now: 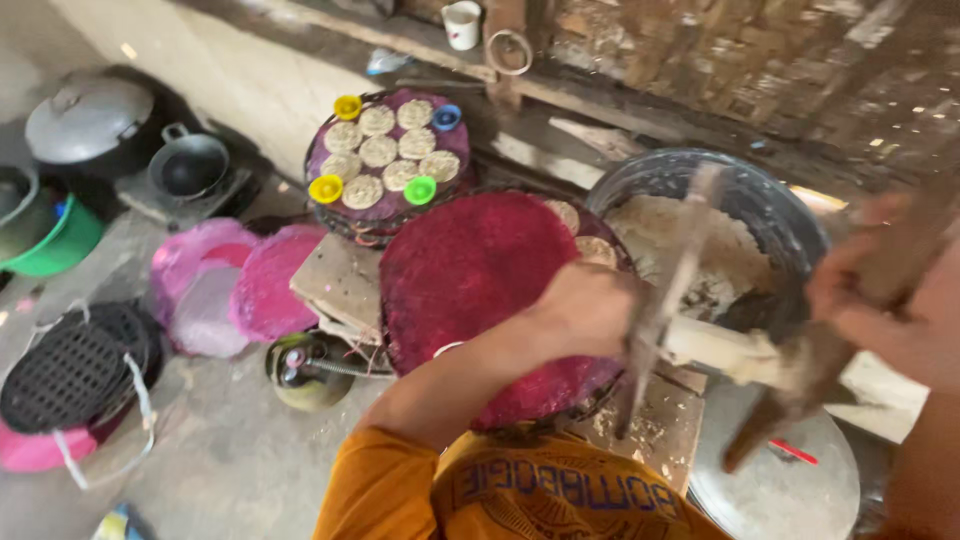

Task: The person scoops dough from a large basin into a wooden hand press, squeezes the press to extrude noodle-like strands onto round mesh trays, and uses a plastic ring to shape the discs. Filled trays are stacked aside and the press is refilled repeatedly.

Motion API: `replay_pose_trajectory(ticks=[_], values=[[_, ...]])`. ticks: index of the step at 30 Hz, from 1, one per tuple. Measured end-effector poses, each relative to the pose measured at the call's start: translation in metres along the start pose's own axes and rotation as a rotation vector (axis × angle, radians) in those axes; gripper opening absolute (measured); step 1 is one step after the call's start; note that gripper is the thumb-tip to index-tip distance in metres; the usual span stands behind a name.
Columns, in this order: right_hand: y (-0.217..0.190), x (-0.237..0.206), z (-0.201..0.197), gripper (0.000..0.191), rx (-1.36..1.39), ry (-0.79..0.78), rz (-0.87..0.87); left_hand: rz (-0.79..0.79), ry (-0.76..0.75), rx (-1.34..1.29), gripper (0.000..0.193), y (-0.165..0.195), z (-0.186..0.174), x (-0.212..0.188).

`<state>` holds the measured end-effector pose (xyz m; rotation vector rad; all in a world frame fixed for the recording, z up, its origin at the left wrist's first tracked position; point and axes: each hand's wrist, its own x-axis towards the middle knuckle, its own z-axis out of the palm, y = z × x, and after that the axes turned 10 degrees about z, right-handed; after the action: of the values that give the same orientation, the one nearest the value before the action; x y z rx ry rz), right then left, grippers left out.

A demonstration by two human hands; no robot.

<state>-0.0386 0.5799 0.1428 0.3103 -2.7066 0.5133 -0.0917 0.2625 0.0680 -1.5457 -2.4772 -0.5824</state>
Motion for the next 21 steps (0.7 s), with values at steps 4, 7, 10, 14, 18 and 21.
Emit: replay_pose_trajectory(ticks=[4,7,10,14,18,21], values=[[0.053,-0.001,-0.023,0.021,0.403,0.303,0.212,0.080,0.349,-0.424,0.043,-0.040,0.008,0.004],[0.059,-0.009,-0.010,0.023,1.001,0.555,0.289,0.157,0.380,-0.726,0.053,-0.050,0.033,0.018],[0.054,-0.019,0.026,0.025,1.636,0.774,0.176,0.170,0.275,-1.184,0.068,-0.046,0.052,0.043],[0.062,-0.027,0.113,0.029,2.079,0.627,0.146,0.082,0.550,-1.301,0.066,-0.035,0.053,0.075],[0.108,-0.014,0.201,0.036,1.132,-0.248,0.545,-0.014,0.782,-1.256,0.064,-0.031,0.037,0.067],[0.136,-0.020,0.245,0.050,0.159,-0.274,0.355,-0.047,0.808,-1.248,0.063,-0.027,0.034,0.050]])
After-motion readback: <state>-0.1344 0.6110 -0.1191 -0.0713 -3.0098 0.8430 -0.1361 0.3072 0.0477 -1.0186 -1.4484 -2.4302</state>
